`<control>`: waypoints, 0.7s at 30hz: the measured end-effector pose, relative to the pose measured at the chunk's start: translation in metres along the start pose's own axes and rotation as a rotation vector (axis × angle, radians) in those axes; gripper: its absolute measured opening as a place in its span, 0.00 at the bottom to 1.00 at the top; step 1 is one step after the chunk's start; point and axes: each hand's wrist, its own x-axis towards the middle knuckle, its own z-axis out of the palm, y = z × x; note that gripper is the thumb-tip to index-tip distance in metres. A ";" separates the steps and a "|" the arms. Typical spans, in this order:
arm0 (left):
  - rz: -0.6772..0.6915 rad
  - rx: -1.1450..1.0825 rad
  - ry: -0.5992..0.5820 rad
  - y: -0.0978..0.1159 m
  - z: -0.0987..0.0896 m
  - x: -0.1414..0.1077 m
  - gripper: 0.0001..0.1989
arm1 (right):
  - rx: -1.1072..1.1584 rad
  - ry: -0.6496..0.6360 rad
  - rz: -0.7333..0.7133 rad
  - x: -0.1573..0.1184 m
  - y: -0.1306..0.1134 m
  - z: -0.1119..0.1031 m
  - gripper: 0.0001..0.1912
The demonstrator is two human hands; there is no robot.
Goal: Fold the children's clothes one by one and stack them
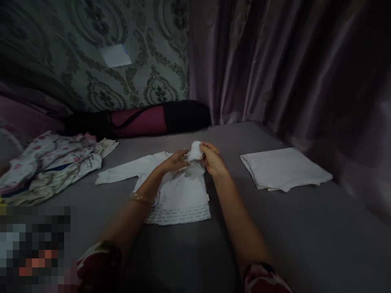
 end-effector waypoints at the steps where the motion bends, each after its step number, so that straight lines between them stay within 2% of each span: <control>1: -0.054 -0.065 0.054 -0.003 -0.007 -0.009 0.29 | 0.023 0.001 0.004 -0.001 0.001 0.003 0.10; 5: -0.258 -0.365 0.217 -0.017 -0.033 -0.039 0.22 | 0.059 -0.029 0.029 0.000 0.012 0.014 0.11; 9: -0.311 -0.587 0.314 -0.022 -0.043 -0.052 0.17 | 0.051 -0.053 0.064 0.001 0.024 0.024 0.11; 11: -0.317 -0.670 0.313 -0.022 -0.042 -0.052 0.16 | 0.071 -0.081 0.084 -0.002 0.029 0.031 0.10; 13: -0.339 -0.742 0.295 -0.021 -0.039 -0.050 0.16 | 0.120 -0.176 0.125 -0.006 0.033 0.038 0.09; 16: -0.382 -0.799 0.269 -0.023 -0.035 -0.046 0.21 | 0.157 -0.299 0.228 -0.013 0.039 0.048 0.13; 18: -0.373 -0.814 0.249 -0.028 -0.034 -0.044 0.25 | 0.141 -0.293 0.279 -0.015 0.040 0.050 0.14; 21: -0.316 -0.789 0.232 -0.037 -0.033 -0.043 0.27 | 0.133 -0.267 0.275 -0.012 0.034 0.044 0.13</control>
